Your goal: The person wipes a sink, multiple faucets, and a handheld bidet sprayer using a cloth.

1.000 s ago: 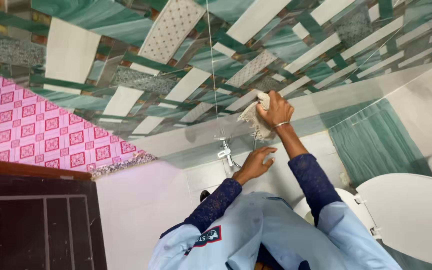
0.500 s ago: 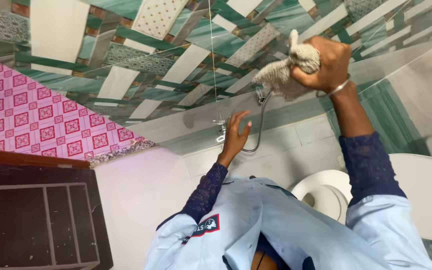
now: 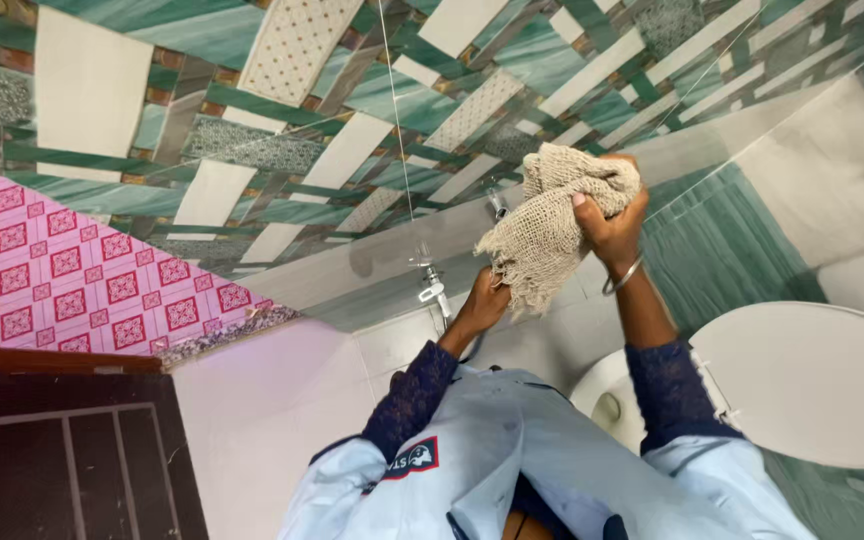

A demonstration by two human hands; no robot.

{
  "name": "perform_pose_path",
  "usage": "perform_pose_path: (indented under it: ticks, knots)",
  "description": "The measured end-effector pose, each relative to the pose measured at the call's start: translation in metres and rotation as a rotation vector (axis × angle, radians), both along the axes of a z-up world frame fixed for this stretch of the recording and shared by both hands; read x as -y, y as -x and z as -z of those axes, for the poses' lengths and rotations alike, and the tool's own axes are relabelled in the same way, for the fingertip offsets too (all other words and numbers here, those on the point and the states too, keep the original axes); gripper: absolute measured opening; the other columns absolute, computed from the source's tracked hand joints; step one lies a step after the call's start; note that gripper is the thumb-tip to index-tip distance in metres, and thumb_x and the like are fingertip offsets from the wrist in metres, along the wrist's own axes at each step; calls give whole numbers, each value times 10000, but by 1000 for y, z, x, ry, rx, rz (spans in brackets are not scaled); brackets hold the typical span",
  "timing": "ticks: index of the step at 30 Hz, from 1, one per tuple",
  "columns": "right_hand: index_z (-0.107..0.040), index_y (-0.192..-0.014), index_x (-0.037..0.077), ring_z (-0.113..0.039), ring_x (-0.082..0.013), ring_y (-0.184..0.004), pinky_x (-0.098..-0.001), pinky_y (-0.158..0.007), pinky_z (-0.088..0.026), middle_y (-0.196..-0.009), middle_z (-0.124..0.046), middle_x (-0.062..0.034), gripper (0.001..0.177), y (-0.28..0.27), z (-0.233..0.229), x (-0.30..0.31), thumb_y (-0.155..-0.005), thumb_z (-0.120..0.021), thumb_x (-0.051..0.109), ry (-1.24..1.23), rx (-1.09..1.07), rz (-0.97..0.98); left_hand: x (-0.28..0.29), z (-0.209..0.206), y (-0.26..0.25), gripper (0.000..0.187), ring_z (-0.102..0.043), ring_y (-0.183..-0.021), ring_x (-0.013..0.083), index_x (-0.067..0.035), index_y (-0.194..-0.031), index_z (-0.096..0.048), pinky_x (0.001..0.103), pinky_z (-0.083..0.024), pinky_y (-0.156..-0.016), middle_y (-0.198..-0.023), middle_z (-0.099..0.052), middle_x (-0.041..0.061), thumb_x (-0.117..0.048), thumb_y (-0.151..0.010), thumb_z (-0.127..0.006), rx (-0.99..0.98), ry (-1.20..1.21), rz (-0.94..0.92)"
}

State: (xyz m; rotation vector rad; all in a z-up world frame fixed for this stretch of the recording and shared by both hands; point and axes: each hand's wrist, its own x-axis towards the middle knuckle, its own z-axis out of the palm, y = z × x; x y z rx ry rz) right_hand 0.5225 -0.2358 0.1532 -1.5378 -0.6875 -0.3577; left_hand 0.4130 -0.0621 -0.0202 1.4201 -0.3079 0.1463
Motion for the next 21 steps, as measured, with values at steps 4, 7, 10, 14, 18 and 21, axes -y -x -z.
perform_pose_path:
  ticks: [4, 7, 10, 14, 18, 21]
  knots:
    - [-423, -1435, -10, -618, -222, -1148, -366, -1015, -526, -1288, -606, -122, 597, 14, 55, -11, -926, -700, 131, -478, -498, 22, -2, -54, 16, 261, -658, -737, 386, 36, -1024, -691, 417, -536, -692, -850, -706, 206, 2, -820, -532, -63, -261, -275]
    - [-388, -1487, -18, -603, -240, -1220, -391, -1072, -510, -1348, -572, -134, 629, 25, 75, -16, -946, -688, 102, -593, -575, -70, 2, -78, 27, 190, -657, -743, 451, 12, -950, -696, 460, -525, -674, -816, -682, 240, -21, -800, -586, -16, -398, -372]
    - [-327, -1508, 43, -576, -230, -1235, -408, -1087, -490, -1351, -531, -116, 684, 29, 91, -13, -930, -691, 82, -560, -601, -121, 3, -88, 34, 201, -668, -791, 456, 0, -956, -700, 479, -529, -686, -844, -695, 240, -29, -793, -586, -13, -409, -377]
    - [-317, -1509, 101, -573, -203, -1258, -376, -1105, -498, -1382, -531, -85, 692, 21, 112, -13, -919, -678, 92, -594, -586, -113, 7, -87, 34, 209, -673, -791, 448, 5, -964, -694, 472, -534, -671, -848, -692, 243, -39, -787, -591, -33, -396, -367]
    - [-424, -1439, 66, -615, -208, -1191, -370, -1017, -549, -1307, -593, -99, 539, 11, 114, -10, -976, -670, 189, -624, -689, 108, 7, -78, 40, 147, -651, -704, 421, 15, -939, -656, 450, -497, -625, -775, -659, 230, -63, -841, -579, -65, -384, -307]
    - [-503, -1390, 45, -655, -194, -1170, -363, -1010, -575, -1287, -617, -94, 480, 9, 103, -4, -1039, -572, 365, -681, -727, 34, 5, -79, 40, 145, -617, -637, 399, 27, -890, -611, 446, -464, -607, -725, -624, 222, -118, -901, -613, -113, -437, -267]
